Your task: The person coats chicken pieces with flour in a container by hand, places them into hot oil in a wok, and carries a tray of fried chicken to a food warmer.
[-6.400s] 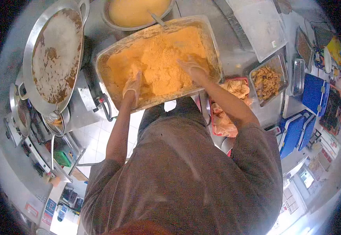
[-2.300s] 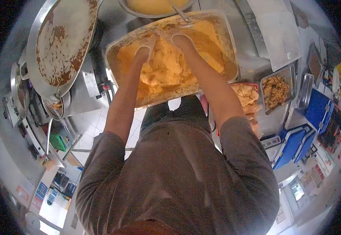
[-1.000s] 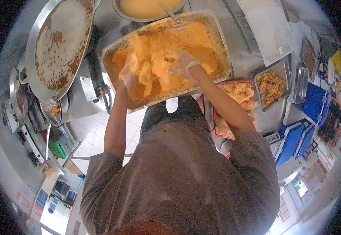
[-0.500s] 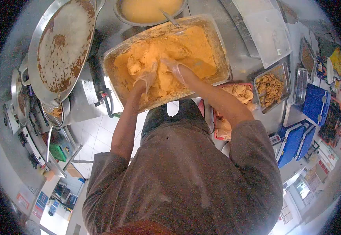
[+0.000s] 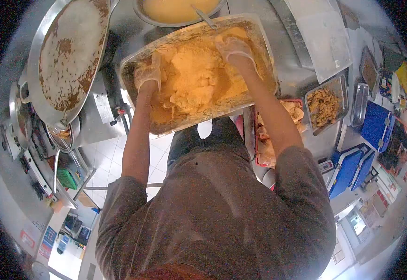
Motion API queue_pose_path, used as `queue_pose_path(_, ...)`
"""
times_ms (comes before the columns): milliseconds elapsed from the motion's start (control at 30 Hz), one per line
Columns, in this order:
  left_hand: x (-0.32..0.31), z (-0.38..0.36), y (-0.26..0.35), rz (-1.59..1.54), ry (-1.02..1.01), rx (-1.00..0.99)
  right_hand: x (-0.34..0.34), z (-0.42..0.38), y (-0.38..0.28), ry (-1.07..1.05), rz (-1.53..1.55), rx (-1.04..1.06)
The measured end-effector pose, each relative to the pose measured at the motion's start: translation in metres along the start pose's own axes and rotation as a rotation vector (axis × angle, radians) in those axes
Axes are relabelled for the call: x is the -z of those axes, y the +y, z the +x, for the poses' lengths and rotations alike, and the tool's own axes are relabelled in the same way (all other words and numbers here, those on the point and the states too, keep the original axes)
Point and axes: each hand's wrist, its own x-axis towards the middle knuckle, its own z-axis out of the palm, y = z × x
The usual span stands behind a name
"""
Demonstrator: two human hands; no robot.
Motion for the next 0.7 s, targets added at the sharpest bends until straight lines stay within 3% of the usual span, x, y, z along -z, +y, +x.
queue_pose_path(67, -0.046, 0.038, -0.018, 0.042, -0.032, -0.074, -0.02, 0.015, -0.01, -0.005, -0.129, 0.052)
queue_pose_path(133, -0.089, 0.063, -0.043, 0.066, -0.107, -0.357, -0.044, 0.018, -0.036, -0.139, -0.213, 0.139)
queue_pose_path(200, -0.091, 0.054, -0.031, -0.025, -0.235, -0.34, -0.063, 0.018, -0.058, -0.304, -0.235, 0.149)
queue_pose_path(267, -0.055, 0.017, 0.015, -0.216, -0.402, -0.025, -0.064, 0.019, -0.062, -0.378, -0.158, 0.105)
queue_pose_path(300, -0.057, 0.019, 0.011, -0.24, -0.407, -0.061, -0.058, 0.02, -0.064, -0.39, -0.11, 0.089)
queue_pose_path(367, -0.085, 0.051, -0.031, -0.278, -0.393, -0.274, -0.027, -0.02, -0.066, -0.342, 0.293, 0.016)
queue_pose_path(433, -0.081, 0.053, -0.055, -0.193, -0.321, -0.444, -0.006, -0.024, -0.049, -0.321, 0.153, 0.028)
queue_pose_path(467, -0.063, 0.046, -0.055, -0.114, -0.316, -0.38, 0.004, -0.024, -0.039, -0.309, 0.084, 0.035)
queue_pose_path(567, 0.037, -0.017, 0.013, 0.047, -0.311, -0.199, 0.003, 0.013, 0.024, 0.097, -0.59, 0.419)
queue_pose_path(600, 0.012, 0.002, -0.004, 0.246, -0.103, -0.382, 0.005, 0.016, 0.026, 0.077, -0.67, 0.374)
queue_pose_path(667, -0.01, 0.019, -0.009, 0.446, -0.051, -0.381, 0.016, 0.017, 0.026, 0.037, -0.83, 0.287)
queue_pose_path(700, -0.022, 0.024, -0.017, 0.549, -0.028, -0.377, 0.019, 0.009, 0.025, 0.122, -0.842, 0.363)
